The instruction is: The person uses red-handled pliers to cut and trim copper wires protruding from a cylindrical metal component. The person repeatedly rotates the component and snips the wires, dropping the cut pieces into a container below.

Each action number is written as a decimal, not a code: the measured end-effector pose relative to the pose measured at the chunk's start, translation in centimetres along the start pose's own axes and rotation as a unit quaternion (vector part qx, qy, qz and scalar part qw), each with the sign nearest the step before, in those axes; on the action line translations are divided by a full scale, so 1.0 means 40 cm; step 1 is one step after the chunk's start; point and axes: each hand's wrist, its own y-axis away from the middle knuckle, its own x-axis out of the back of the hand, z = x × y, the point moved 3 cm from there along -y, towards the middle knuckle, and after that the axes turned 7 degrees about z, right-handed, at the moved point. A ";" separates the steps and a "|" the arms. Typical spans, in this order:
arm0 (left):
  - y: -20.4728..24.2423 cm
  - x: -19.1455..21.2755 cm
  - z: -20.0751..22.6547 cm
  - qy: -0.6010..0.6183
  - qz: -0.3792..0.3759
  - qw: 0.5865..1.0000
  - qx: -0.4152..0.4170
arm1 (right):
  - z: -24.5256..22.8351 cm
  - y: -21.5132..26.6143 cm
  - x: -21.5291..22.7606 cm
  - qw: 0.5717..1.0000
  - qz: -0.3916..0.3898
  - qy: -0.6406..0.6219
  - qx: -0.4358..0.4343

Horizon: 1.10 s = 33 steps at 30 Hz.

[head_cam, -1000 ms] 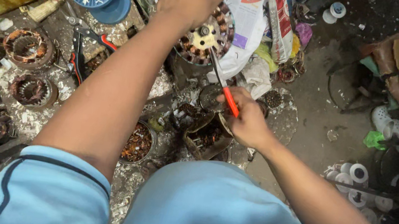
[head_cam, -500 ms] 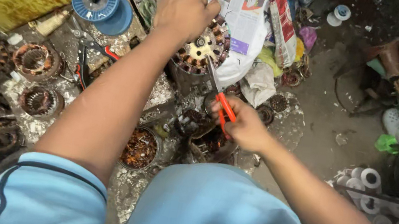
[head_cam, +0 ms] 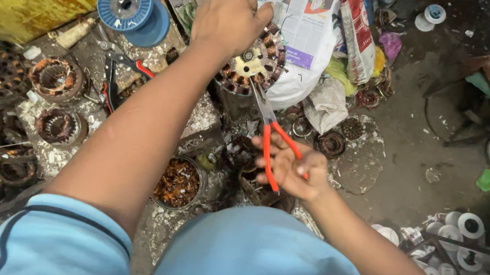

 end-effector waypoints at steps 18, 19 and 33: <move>0.008 0.028 0.023 -0.005 -0.039 0.997 -0.067 | 0.020 -0.055 -0.043 0.505 0.293 0.798 0.150; 0.016 0.026 0.015 -0.005 -0.041 0.997 -0.060 | 0.023 -0.051 -0.023 0.625 0.312 0.703 0.134; -0.036 -0.055 0.018 0.013 0.018 1.000 0.009 | -0.117 -0.003 -0.031 0.133 0.358 0.900 0.209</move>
